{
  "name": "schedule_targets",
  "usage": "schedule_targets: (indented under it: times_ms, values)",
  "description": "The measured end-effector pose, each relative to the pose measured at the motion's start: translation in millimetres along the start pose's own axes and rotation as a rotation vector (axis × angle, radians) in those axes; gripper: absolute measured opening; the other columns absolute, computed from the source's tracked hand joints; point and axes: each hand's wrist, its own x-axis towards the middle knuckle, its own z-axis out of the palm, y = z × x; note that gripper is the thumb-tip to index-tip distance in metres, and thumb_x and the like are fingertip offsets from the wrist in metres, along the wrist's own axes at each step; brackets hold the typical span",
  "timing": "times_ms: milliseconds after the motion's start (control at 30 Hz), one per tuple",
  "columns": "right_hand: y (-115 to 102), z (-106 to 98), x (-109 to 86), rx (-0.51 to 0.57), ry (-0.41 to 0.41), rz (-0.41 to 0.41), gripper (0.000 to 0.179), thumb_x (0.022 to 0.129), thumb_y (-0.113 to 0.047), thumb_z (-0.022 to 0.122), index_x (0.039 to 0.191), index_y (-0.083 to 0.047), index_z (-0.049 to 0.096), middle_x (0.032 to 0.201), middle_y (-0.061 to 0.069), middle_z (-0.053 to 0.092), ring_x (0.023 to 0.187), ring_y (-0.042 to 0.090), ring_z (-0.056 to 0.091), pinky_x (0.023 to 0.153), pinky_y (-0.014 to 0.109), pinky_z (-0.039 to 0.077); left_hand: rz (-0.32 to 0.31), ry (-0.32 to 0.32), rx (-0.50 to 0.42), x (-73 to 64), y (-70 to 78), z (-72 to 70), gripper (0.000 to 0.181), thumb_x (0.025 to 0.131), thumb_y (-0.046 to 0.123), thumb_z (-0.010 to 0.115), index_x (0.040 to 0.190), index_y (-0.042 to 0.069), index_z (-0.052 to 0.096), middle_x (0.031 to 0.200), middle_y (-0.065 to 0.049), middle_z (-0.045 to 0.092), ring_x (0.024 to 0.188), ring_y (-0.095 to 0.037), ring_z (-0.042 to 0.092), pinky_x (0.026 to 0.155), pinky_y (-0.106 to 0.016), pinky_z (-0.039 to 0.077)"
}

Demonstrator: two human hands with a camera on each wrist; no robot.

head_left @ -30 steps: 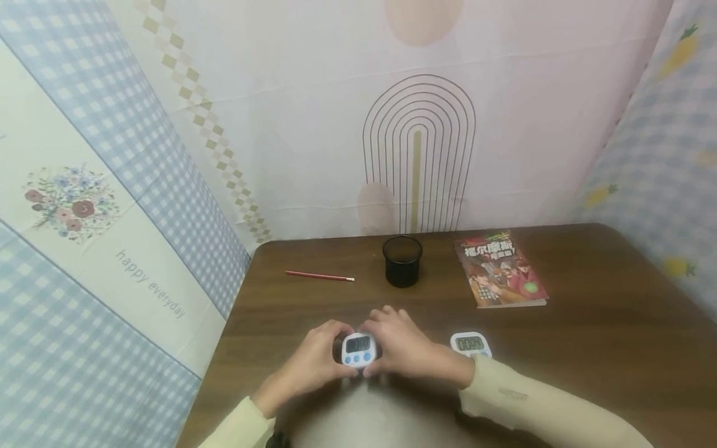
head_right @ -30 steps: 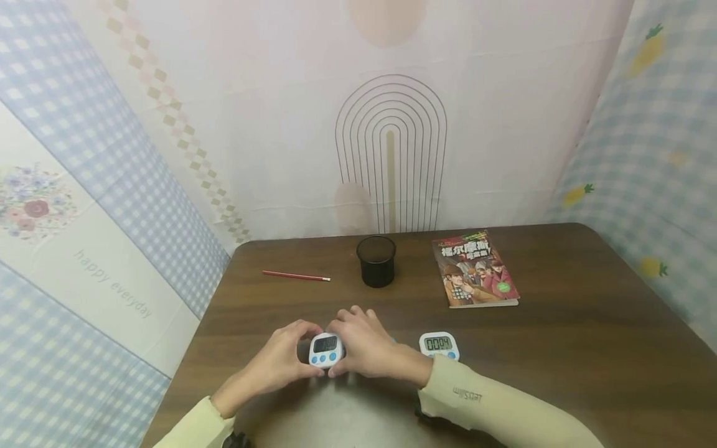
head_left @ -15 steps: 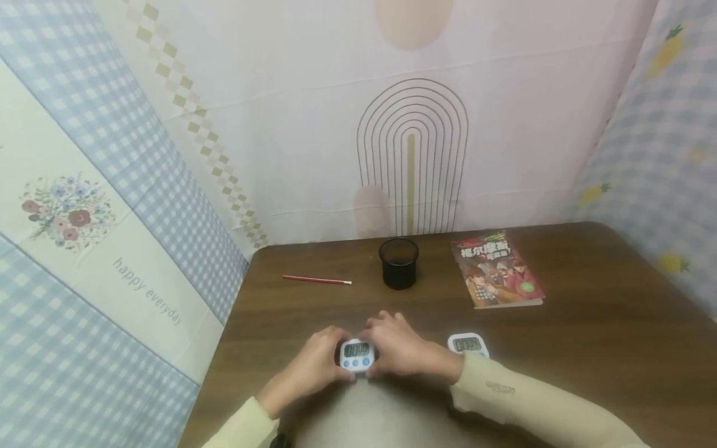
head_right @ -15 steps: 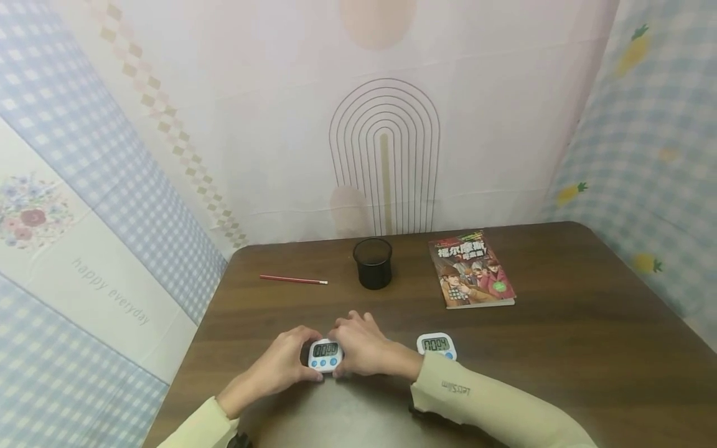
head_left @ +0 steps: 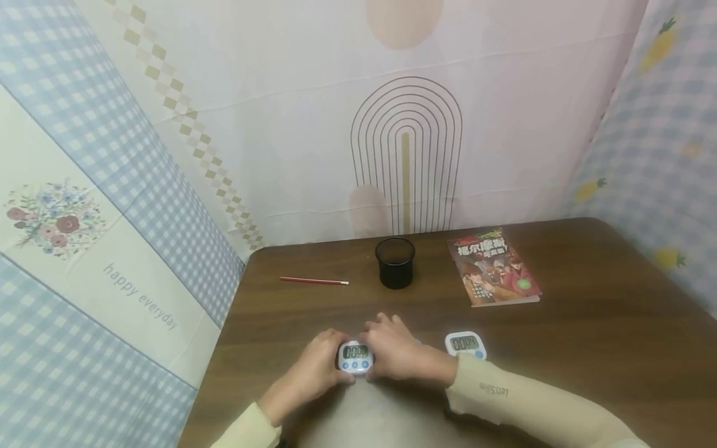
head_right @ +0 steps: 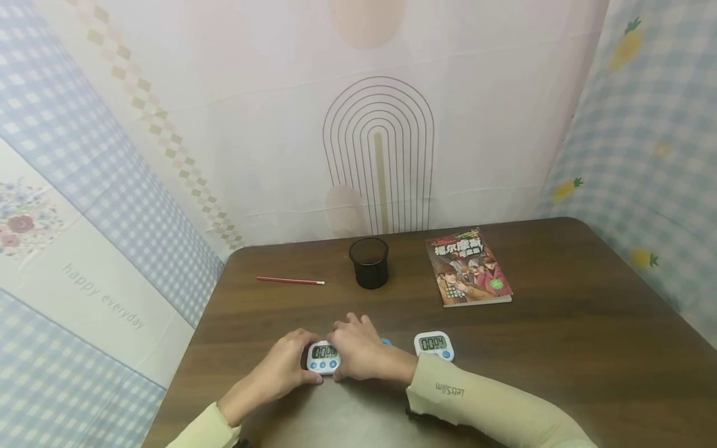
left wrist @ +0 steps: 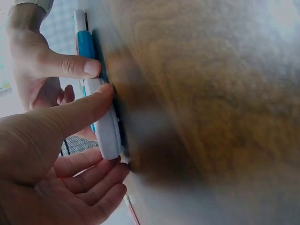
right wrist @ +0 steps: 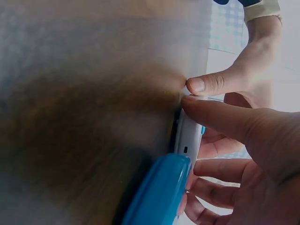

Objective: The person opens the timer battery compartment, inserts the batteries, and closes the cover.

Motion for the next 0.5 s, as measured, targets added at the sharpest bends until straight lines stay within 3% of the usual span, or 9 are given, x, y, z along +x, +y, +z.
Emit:
schedule_targets:
  times_ms: [233,400,500]
  values:
    - [7.1,0.4,-9.8,-0.025,-0.007,-0.027,0.097,0.066,-0.053,0.097,0.145,-0.009,0.063,0.136,0.009,0.068,0.114,0.024,0.056,0.089,0.037,0.046,0.007,-0.004,0.096,-6.0,2.3,-7.4,0.109,0.067,0.042,0.1,0.153,-0.002,0.049,0.146,-0.026,0.058,0.132,-0.044,0.058,0.113,-0.063,0.046]
    - [23.0,-7.0,-23.2,0.011,0.043,-0.078,0.097,0.08,-0.063,0.085,0.153,-0.007,0.055,0.151,0.013,0.06,0.134,0.034,0.053,0.106,0.055,0.047,0.013,0.082,0.128,-7.4,0.6,-13.2,0.104,0.077,0.057,0.09,0.156,0.005,0.049,0.16,-0.023,0.048,0.145,-0.045,0.048,0.118,-0.067,0.038]
    - [35.9,-12.8,-33.8,0.025,0.053,-0.091,0.097,0.087,-0.066,0.077,0.159,-0.009,0.046,0.164,0.015,0.046,0.149,0.044,0.041,0.116,0.069,0.037,-0.02,0.112,0.148,-8.7,-3.0,-16.2,0.099,0.084,0.065,0.08,0.159,0.009,0.046,0.169,-0.022,0.035,0.155,-0.047,0.033,0.122,-0.07,0.03]
